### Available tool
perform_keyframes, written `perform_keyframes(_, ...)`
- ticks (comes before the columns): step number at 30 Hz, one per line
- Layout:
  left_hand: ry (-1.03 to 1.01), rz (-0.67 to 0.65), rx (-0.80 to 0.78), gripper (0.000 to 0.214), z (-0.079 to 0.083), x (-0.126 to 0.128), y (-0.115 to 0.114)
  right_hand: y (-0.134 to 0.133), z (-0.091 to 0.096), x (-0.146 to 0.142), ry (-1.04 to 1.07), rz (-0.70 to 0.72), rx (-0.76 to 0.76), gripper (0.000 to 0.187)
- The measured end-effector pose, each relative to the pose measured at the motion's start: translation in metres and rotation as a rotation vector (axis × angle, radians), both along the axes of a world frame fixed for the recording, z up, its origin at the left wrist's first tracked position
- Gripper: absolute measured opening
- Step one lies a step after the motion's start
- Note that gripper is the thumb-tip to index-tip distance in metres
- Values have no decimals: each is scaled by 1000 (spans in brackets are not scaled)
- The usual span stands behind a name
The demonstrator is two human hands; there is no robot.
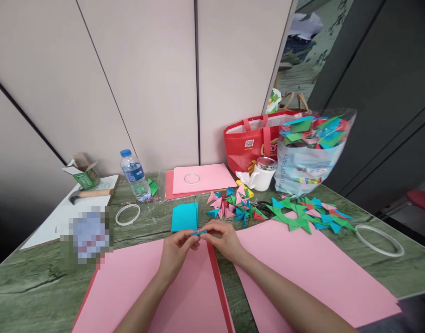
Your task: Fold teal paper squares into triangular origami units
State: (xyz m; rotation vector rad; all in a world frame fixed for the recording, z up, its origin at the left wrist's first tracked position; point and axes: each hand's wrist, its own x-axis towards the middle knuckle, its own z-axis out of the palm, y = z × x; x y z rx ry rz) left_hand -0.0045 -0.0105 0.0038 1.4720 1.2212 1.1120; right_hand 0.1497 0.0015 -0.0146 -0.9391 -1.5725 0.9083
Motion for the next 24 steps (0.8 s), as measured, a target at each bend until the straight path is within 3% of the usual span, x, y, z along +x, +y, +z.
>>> perform_keyframes(15,21,-8,15,15,-2,1,-2,-1,-2,-1,-47,14,30,12)
perform_keyframes(24,17,-22,-58,15,-5,1,0,-1,-3,0,-143,-11,100,11)
